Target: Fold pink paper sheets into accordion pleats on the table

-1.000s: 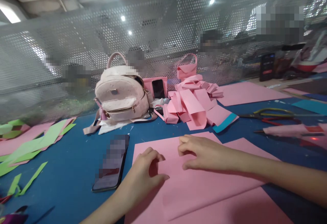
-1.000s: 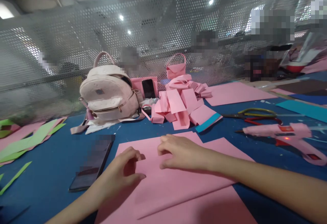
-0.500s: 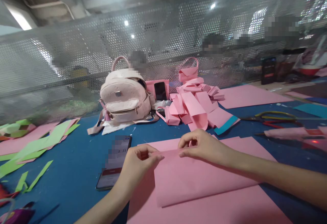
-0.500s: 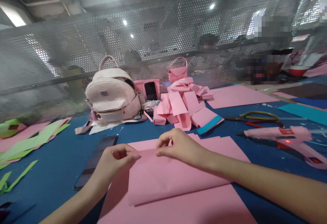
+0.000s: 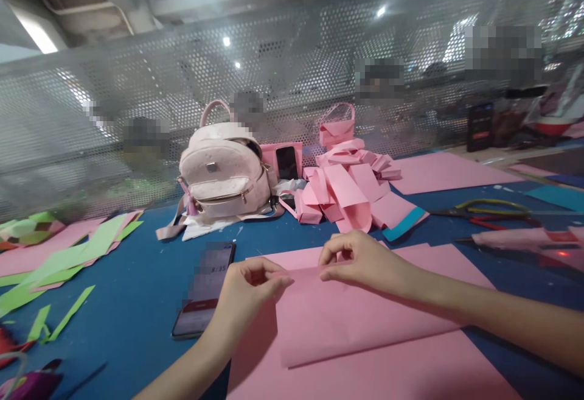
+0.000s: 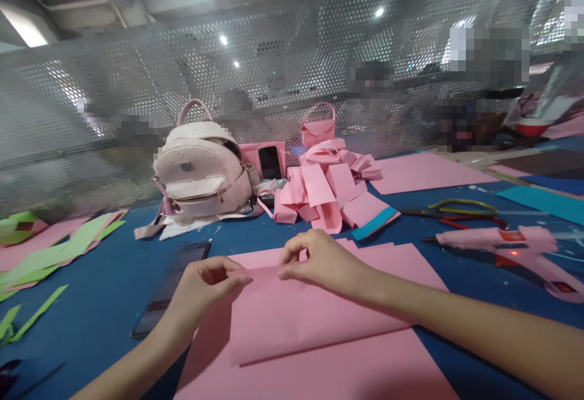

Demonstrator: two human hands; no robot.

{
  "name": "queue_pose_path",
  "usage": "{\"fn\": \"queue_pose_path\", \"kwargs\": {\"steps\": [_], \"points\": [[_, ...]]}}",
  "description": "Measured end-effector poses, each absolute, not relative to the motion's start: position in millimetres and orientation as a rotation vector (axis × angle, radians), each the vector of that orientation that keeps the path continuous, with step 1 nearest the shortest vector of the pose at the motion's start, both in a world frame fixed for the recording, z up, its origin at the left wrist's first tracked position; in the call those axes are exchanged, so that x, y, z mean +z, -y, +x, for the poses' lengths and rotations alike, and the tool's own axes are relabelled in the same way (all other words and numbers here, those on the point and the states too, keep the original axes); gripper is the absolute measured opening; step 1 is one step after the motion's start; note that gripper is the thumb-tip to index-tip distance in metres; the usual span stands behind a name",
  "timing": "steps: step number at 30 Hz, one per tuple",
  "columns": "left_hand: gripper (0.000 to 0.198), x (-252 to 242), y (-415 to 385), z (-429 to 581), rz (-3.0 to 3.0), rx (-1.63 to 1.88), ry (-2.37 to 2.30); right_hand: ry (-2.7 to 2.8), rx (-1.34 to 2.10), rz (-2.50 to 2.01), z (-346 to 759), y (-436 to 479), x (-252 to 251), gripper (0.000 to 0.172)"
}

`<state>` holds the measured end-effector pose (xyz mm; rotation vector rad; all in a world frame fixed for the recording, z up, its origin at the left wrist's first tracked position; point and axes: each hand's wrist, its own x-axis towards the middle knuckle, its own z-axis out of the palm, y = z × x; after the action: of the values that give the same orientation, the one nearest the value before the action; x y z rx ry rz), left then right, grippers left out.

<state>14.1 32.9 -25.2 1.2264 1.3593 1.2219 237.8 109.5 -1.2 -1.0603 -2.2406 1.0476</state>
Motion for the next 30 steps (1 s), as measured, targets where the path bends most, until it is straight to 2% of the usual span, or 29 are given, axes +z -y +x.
{"fn": "queue_pose_path", "kwargs": {"steps": [16, 22, 27, 30], "points": [[0.020, -30, -37, 12, 1.340, 1.148, -1.408, 2.246, 1.055, -1.097, 238, -109, 1, 0.006], [0.012, -26, -35, 11, 1.580, 0.995, -1.464, 2.426, 0.837, -0.973, 241, -112, -4, 0.007], [0.024, -28, -36, 7, 1.716, 0.859, -1.471, 2.613, 0.692, -0.870, 243, -114, -12, 0.013], [0.021, -33, -39, 4, 1.745, 0.802, -1.476, 2.654, 0.697, -0.887, 243, -113, -14, 0.014]]}}
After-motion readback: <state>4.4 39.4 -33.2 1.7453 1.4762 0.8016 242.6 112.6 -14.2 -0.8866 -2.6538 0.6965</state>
